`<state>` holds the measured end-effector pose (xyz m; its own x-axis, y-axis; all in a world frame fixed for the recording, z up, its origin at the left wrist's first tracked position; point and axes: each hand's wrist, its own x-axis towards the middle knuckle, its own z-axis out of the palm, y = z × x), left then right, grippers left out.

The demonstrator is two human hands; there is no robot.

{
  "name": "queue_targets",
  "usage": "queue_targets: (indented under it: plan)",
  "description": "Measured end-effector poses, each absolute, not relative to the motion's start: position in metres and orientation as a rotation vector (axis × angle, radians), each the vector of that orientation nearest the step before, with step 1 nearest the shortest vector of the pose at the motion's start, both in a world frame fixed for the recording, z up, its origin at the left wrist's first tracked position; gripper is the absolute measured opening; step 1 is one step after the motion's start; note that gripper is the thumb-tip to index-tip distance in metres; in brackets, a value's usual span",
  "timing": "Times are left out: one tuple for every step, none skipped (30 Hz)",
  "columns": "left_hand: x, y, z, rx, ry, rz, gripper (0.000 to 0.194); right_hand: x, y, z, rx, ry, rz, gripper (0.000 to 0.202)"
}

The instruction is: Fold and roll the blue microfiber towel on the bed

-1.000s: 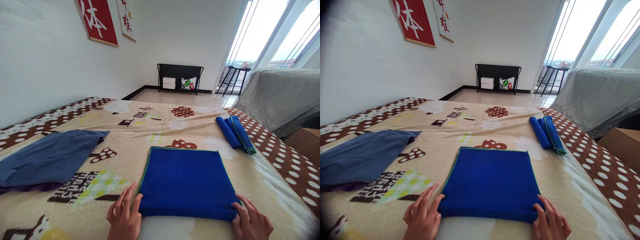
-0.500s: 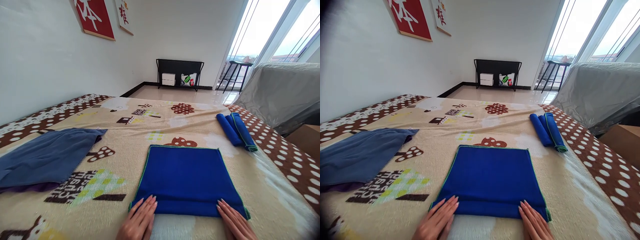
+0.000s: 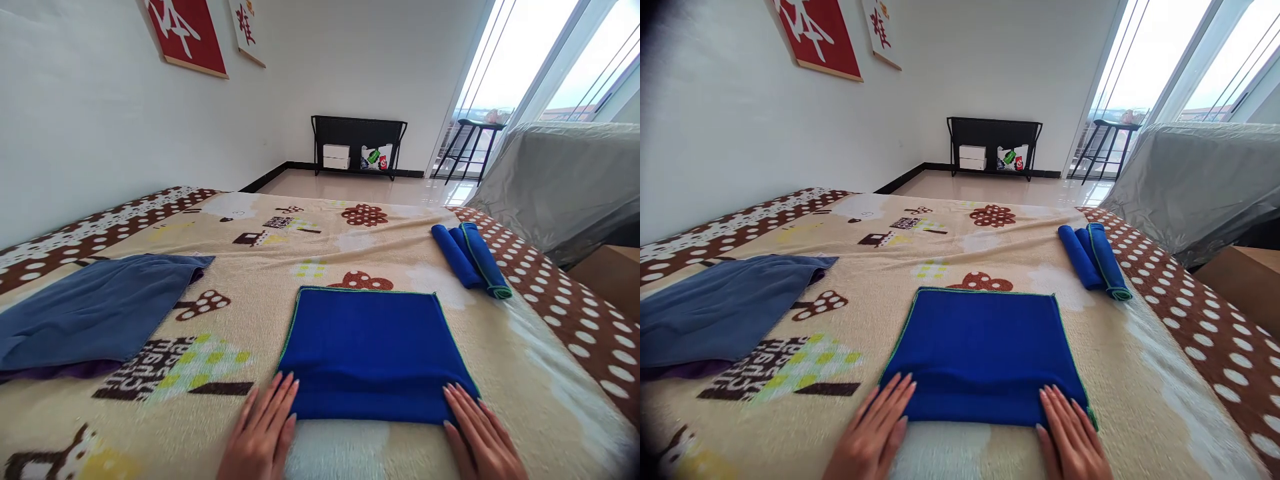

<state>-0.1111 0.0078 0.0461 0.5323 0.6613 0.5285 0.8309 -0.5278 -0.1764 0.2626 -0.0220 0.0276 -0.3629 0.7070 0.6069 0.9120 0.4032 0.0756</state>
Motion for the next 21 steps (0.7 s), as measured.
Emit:
queue_targets:
  plan:
    - [-0.128, 0.006, 0.045, -2.34, -1.262, -0.58, 0.05, 0.277, -0.026, 0.025, -1.446, -2.143, -0.576, 0.059]
    - [-0.141, 0.005, 0.044, -2.305, -1.3, -0.599, 0.05, 0.286, -0.03, 0.022, -1.501, -2.11, -0.595, 0.06]
    - [-0.146, 0.004, 0.044, -2.259, -1.331, -0.626, 0.05, 0.289, -0.032, 0.021, -1.548, -2.08, -0.615, 0.061]
    - [-0.145, 0.003, 0.045, -2.219, -1.355, -0.648, 0.05, 0.286, -0.032, 0.021, -1.577, -2.051, -0.632, 0.061]
    - [-0.136, 0.002, 0.047, -2.192, -1.37, -0.665, 0.049, 0.276, -0.03, 0.021, -1.584, -2.031, -0.638, 0.061]
    - [-0.121, 0.002, 0.05, -2.188, -1.366, -0.683, 0.049, 0.262, -0.027, 0.023, -1.561, -2.03, -0.631, 0.06]
    - [-0.102, 0.003, 0.052, -2.219, -1.329, -0.7, 0.048, 0.244, -0.023, 0.026, -1.503, -2.053, -0.613, 0.058]
    - [-0.081, 0.004, 0.055, -2.276, -1.262, -0.711, 0.047, 0.225, -0.018, 0.029, -1.421, -2.094, -0.59, 0.056]
    - [-0.059, 0.006, 0.057, -2.344, -1.165, -0.722, 0.047, 0.206, -0.013, 0.032, -1.33, -2.142, -0.569, 0.054]
    - [-0.04, 0.007, 0.058, -2.398, -1.068, -0.722, 0.047, 0.19, -0.009, 0.034, -1.257, -2.19, -0.553, 0.052]
    - [-0.026, 0.009, 0.059, -2.428, -1.016, -0.712, 0.045, 0.179, -0.005, 0.036, -1.217, -2.229, -0.548, 0.051]
    - [-0.017, 0.011, 0.059, -2.444, -0.997, -0.686, 0.044, 0.173, -0.002, 0.036, -1.22, -2.252, -0.551, 0.05]
    - [-0.015, 0.012, 0.058, -2.442, -1.02, -0.648, 0.044, 0.174, -0.001, 0.036, -1.259, -2.259, -0.558, 0.05]
    - [-0.02, 0.013, 0.058, -2.428, -1.075, -0.606, 0.046, 0.181, -0.001, 0.035, -1.318, -2.253, -0.568, 0.051]
    - [-0.03, 0.014, 0.057, -2.408, -1.147, -0.563, 0.049, 0.193, -0.002, 0.033, -1.388, -2.238, -0.577, 0.054]
    - [-0.045, 0.014, 0.055, -2.38, -1.227, -0.53, 0.052, 0.209, -0.005, 0.03, -1.461, -2.215, -0.585, 0.058]
    - [-0.063, 0.014, 0.054, -2.349, -1.31, -0.509, 0.055, 0.227, -0.009, 0.027, -1.529, -2.183, -0.592, 0.061]
    - [-0.081, 0.014, 0.053, -2.321, -1.388, -0.502, 0.056, 0.246, -0.013, 0.024, -1.595, -2.153, -0.592, 0.064]
    - [-0.098, 0.012, 0.052, -2.298, -1.456, -0.504, 0.057, 0.262, -0.018, 0.021, -1.653, -2.123, -0.589, 0.065]
    - [-0.112, 0.011, 0.051, -2.279, -1.519, -0.507, 0.057, 0.276, -0.022, 0.019, -1.698, -2.098, -0.584, 0.065]
    - [-0.121, 0.009, 0.051, -2.26, -1.573, -0.511, 0.057, 0.285, -0.025, 0.017, -1.732, -2.073, -0.582, 0.065]
